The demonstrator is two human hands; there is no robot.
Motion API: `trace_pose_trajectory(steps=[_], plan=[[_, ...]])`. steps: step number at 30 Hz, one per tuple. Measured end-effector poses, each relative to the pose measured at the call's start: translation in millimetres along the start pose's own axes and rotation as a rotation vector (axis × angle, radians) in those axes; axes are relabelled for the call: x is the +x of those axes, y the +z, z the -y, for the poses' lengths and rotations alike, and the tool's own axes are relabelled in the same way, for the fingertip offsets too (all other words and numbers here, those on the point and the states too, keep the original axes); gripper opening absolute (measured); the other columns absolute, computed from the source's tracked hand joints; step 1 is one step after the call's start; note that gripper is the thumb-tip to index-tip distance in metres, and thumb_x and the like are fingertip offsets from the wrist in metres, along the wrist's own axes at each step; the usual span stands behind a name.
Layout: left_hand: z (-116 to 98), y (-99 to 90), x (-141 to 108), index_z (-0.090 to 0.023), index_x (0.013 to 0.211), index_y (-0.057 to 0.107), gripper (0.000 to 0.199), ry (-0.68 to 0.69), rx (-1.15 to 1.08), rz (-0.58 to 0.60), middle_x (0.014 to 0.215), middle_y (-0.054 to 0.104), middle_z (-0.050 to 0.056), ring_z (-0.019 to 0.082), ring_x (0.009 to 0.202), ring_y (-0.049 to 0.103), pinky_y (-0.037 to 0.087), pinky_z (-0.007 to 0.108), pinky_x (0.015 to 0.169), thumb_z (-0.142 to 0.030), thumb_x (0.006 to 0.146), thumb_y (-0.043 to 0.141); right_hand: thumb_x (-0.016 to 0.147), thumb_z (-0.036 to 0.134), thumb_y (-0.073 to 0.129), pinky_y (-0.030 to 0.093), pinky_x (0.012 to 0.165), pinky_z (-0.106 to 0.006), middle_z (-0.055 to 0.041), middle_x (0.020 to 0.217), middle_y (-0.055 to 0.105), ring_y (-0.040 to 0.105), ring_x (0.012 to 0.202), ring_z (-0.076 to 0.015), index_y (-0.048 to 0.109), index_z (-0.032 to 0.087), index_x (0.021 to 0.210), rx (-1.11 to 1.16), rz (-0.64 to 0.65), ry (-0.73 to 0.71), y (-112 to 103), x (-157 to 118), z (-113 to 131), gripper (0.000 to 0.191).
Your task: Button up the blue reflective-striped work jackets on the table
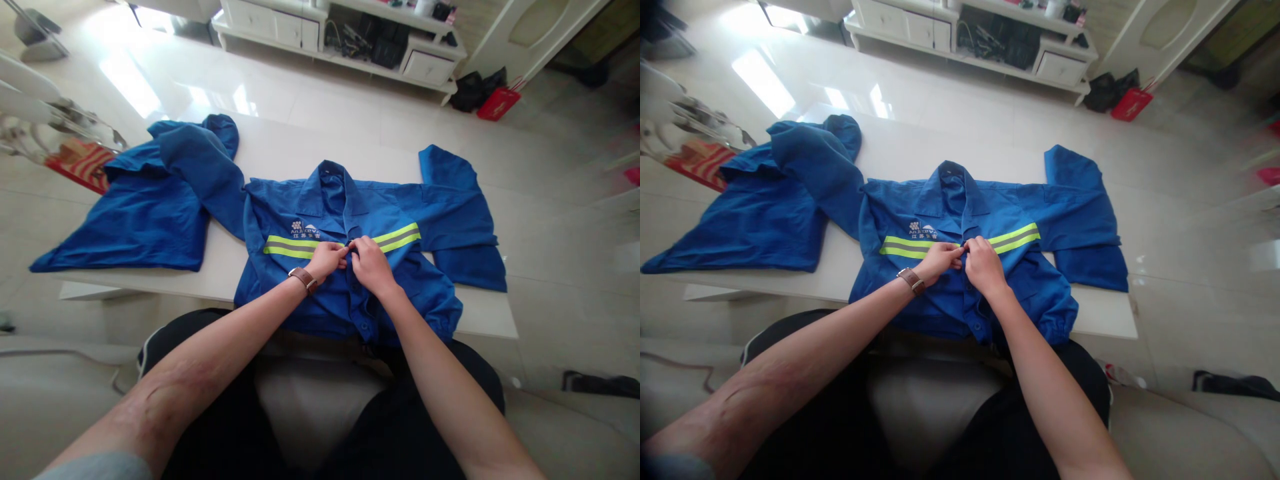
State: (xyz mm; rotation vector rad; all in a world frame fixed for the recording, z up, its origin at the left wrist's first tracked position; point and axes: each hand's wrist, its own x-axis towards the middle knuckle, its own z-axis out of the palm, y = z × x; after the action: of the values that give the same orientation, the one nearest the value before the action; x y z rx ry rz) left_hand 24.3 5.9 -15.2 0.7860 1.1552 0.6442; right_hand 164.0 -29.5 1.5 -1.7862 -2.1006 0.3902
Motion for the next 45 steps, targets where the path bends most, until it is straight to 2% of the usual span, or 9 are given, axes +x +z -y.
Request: trace_pose_trajectory(steps=[7,21,29,33,38,42,45], plan=[[-6.7,5.6,-3.9,-0.015,0.069,0.058,0.021,0.001,-0.099,-0.032,0.055,0.053,-0.003,0.007,0.047,0.052,0.048,0.019,0.051,-0.011,0.089,0.061,0.091,0.012,0.047,0.048,0.094,-0.04,-0.0137,0.108,0.065,0.058,0.106,-0.0287,0.065,0.018,0.106,0.026,-0.019,0.003,-3.2,-0.2,2.2,0.024],[-1.7,3.1,-1.5,-0.014,0.076,0.063,0.015,-0.076,-0.212,-0.001,0.063,0.059,0.0,0.008,0.054,0.057,0.048,0.019,0.055,-0.022,0.086,0.072,0.087,0.009,0.046,0.047,0.092,-0.041,-0.0128,0.102,0.063,0.056,0.101,-0.0289,0.062,0.02,0.099,0.014,-0.053,-0.015,-1.9,0.7,3.7,0.023],[-4.7,5.7,-3.4,-0.015,0.073,0.06,0.015,-0.077,-0.228,-0.051,0.058,0.053,-0.003,0.007,0.049,0.053,0.046,0.018,0.051,-0.017,0.086,0.067,0.088,0.008,0.045,0.047,0.093,-0.041,-0.014,0.105,0.063,0.056,0.103,-0.0297,0.063,0.018,0.103,-0.014,-0.041,-0.023,-1.1,0.3,5.4,0.026],[-4.5,6.0,-3.8,-0.015,0.071,0.06,0.017,-0.064,-0.231,-0.046,0.057,0.052,-0.004,0.006,0.049,0.052,0.045,0.018,0.051,-0.019,0.083,0.072,0.088,0.009,0.045,0.047,0.094,-0.042,-0.0148,0.105,0.063,0.056,0.104,-0.0305,0.064,0.018,0.104,-0.008,-0.036,-0.019,-0.5,0.7,5.3,0.026],[-2.9,5.5,-3.5,-0.015,0.071,0.061,0.019,0.035,-0.155,-0.045,0.06,0.055,-0.003,0.007,0.054,0.053,0.047,0.019,0.058,-0.022,0.082,0.073,0.089,0.011,0.046,0.049,0.095,-0.043,-0.0148,0.108,0.064,0.058,0.106,-0.0306,0.066,0.017,0.109,0.027,-0.055,0.004,-3.3,0.3,6.0,0.028],[-2.9,4.9,-2.2,-0.014,0.073,0.065,0.014,0.216,-0.061,-0.022,0.066,0.062,-0.001,0.009,0.061,0.056,0.048,0.021,0.064,-0.021,0.084,0.069,0.09,0.013,0.048,0.05,0.098,-0.042,-0.0138,0.111,0.067,0.061,0.108,-0.0298,0.068,0.018,0.115,0.086,-0.107,0.019,-11.8,-0.5,9.2,0.032],[-4.7,3.7,-1.6,-0.014,0.076,0.067,0.015,0.343,0.025,0.012,0.067,0.064,0.0,0.011,0.064,0.057,0.047,0.023,0.065,-0.025,0.086,0.065,0.09,0.016,0.052,0.051,0.098,-0.042,-0.0125,0.11,0.068,0.064,0.105,-0.0291,0.071,0.02,0.113,0.111,-0.179,0.05,-18.9,-0.5,11.6,0.03]])
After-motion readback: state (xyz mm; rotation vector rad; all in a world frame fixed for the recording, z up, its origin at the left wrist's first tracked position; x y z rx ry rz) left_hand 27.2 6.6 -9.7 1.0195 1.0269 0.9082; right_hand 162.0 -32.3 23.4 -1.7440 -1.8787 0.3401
